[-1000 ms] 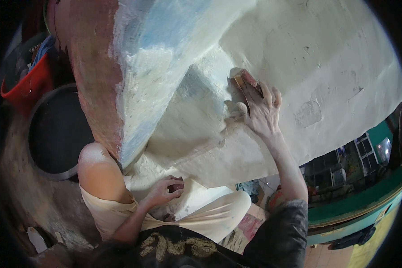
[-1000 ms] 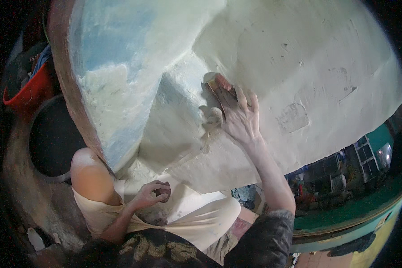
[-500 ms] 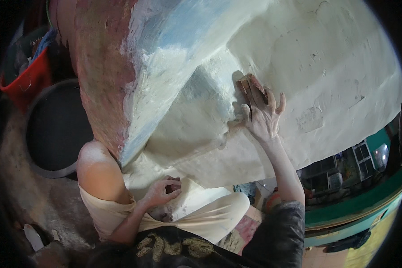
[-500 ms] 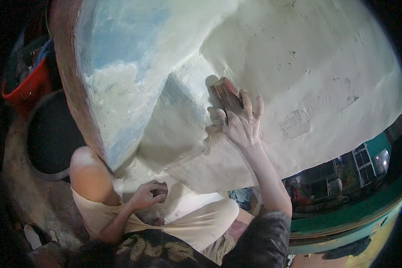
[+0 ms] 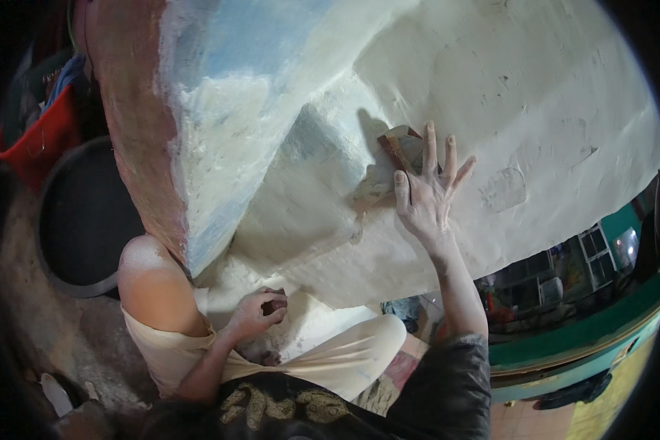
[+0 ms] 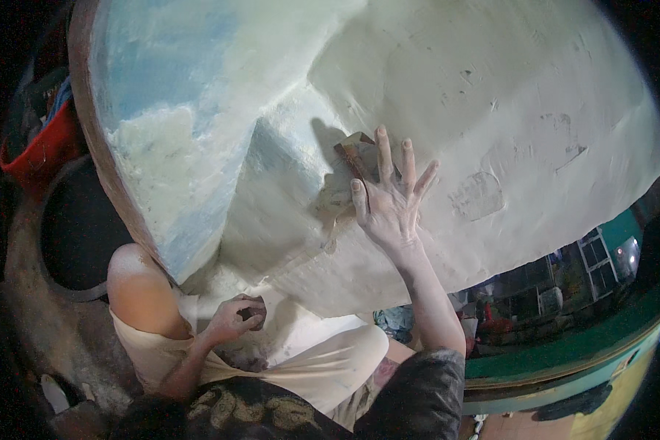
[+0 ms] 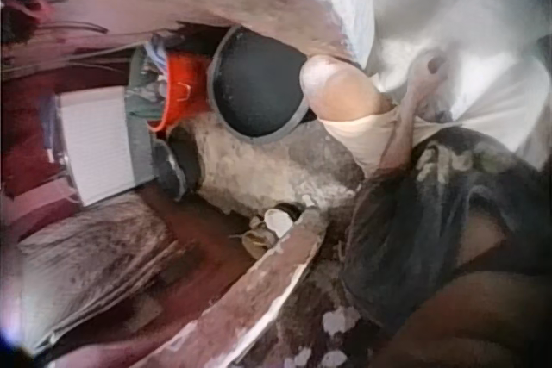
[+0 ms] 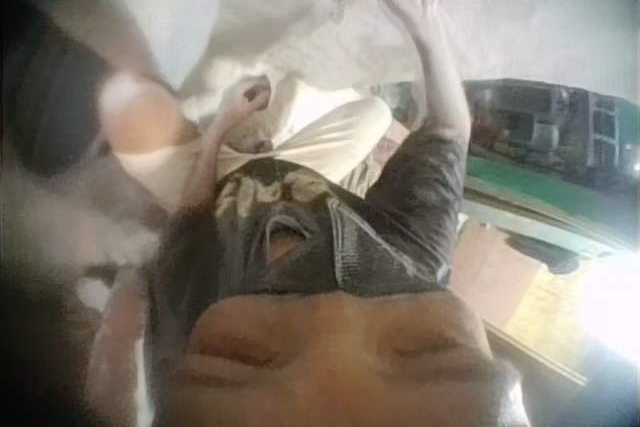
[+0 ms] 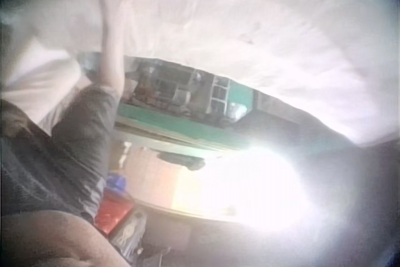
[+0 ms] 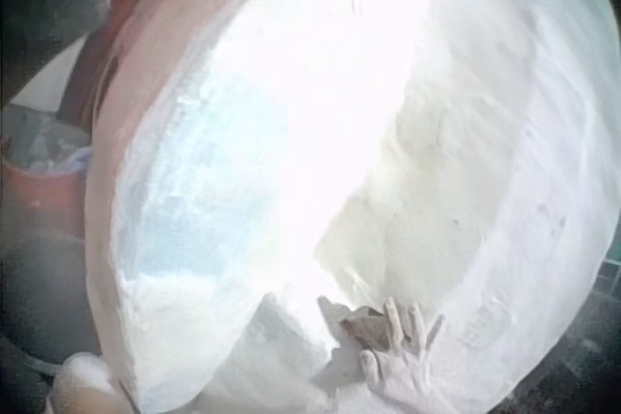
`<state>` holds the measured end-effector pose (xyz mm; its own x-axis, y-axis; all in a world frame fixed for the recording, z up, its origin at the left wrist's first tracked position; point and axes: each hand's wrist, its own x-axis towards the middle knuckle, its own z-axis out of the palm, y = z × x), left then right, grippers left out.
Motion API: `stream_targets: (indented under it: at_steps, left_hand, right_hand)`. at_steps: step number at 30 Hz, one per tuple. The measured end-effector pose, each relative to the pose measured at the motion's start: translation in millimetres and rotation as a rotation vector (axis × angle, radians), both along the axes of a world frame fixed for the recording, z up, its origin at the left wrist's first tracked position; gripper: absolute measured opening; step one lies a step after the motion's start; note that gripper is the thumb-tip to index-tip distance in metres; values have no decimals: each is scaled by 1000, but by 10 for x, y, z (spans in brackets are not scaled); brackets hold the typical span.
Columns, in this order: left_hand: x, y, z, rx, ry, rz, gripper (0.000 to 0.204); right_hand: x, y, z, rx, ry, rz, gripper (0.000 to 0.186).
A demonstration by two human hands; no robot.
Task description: The person sands the surface of a large white sculpted structure by hand and using a sanding block.
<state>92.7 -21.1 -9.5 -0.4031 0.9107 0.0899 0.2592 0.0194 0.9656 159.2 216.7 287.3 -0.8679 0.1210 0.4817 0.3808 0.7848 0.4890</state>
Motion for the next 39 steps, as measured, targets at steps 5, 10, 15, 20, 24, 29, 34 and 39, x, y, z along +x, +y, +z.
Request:
stream_targets:
  at_steps: [5, 10, 15, 20, 24, 29, 34, 39]
  left_hand:
    - [-31, -26, 64, 51, -45, 102, 33]
    - [15, -11, -28, 47, -33, 96, 31]
    - [-6, 33, 25, 46, -4, 98, 30]
    - [-19, -12, 27, 32, -68, 126, 29]
    - [6, -20, -44, 55, -10, 121, 30]
    - [-14, 21, 73, 39, -59, 88, 30]
    - [-22, -35, 3, 35, -15, 161, 29]
    - [8, -40, -15, 35, 12, 142, 30]
  right_hand:
    - [306, 233, -204, 17, 121, 167, 35]
    - [229, 168, -221, 11, 124, 94, 38]
    - [-59, -4, -68, -104, 111, 82, 39]
    - [344, 235, -325, 111, 208, 170, 36]
    - [252, 291, -405, 278, 168, 103, 38]
    - [-246, 74, -127, 145, 132, 118, 35]
    - [184, 247, -411, 154, 157, 89, 39]
    - [133, 151, -373, 203, 128, 17, 37]
